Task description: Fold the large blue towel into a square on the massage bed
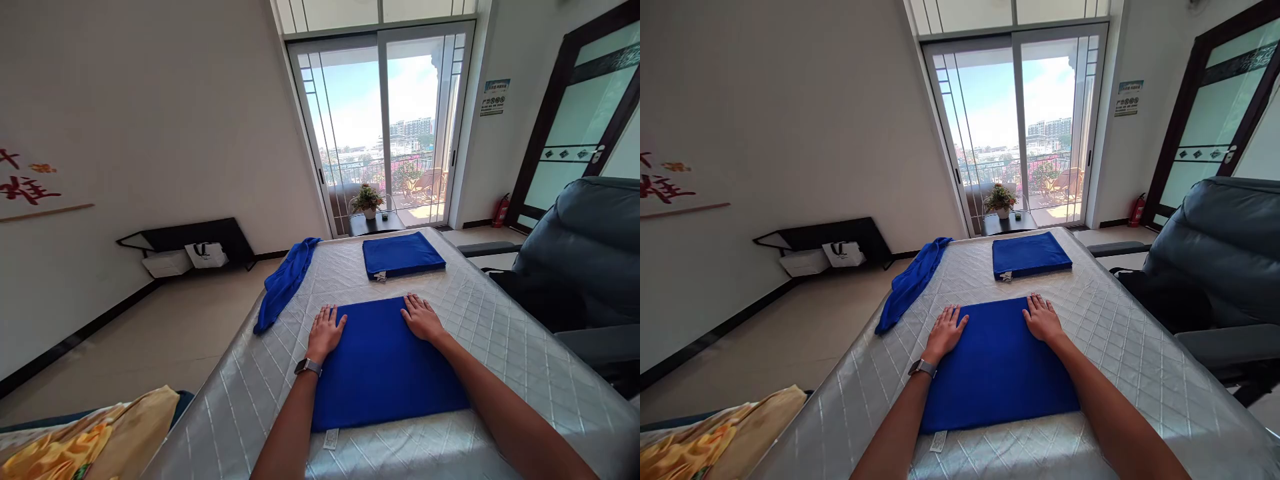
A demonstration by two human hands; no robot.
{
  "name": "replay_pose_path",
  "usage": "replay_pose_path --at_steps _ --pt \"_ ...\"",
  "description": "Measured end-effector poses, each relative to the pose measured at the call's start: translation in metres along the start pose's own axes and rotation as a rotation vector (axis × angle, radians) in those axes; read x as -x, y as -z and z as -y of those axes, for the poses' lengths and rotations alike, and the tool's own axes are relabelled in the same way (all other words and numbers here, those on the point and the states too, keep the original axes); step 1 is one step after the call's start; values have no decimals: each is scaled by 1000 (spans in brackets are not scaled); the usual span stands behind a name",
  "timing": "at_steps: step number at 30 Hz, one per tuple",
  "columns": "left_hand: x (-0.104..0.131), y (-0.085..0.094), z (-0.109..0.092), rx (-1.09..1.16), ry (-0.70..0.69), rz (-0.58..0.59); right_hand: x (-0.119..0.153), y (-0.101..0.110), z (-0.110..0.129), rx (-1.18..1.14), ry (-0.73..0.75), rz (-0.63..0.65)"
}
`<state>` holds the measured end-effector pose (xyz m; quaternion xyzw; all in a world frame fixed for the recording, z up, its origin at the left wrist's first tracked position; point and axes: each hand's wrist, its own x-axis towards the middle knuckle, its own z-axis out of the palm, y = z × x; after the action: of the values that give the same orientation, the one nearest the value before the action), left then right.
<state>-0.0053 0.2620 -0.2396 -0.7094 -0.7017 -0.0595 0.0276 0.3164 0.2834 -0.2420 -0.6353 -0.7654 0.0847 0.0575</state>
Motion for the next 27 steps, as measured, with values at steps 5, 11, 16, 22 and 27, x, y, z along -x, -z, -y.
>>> replay_pose_path --at_steps 5,11,16,22,27 --pt "1 -1 0 -8 -7 -13 2 2 0 0 -7 -9" --pt "0 0 1 7 0 -15 1 0 0 -10 -10 -15" --pt "0 -1 0 32 -3 -11 0 1 0 -23 -21 6" --pt "-3 7 1 27 26 48 -1 0 -1 -46 -21 9" --pt "-17 25 -33 29 11 31 -2 -1 -1 -44 -18 6"
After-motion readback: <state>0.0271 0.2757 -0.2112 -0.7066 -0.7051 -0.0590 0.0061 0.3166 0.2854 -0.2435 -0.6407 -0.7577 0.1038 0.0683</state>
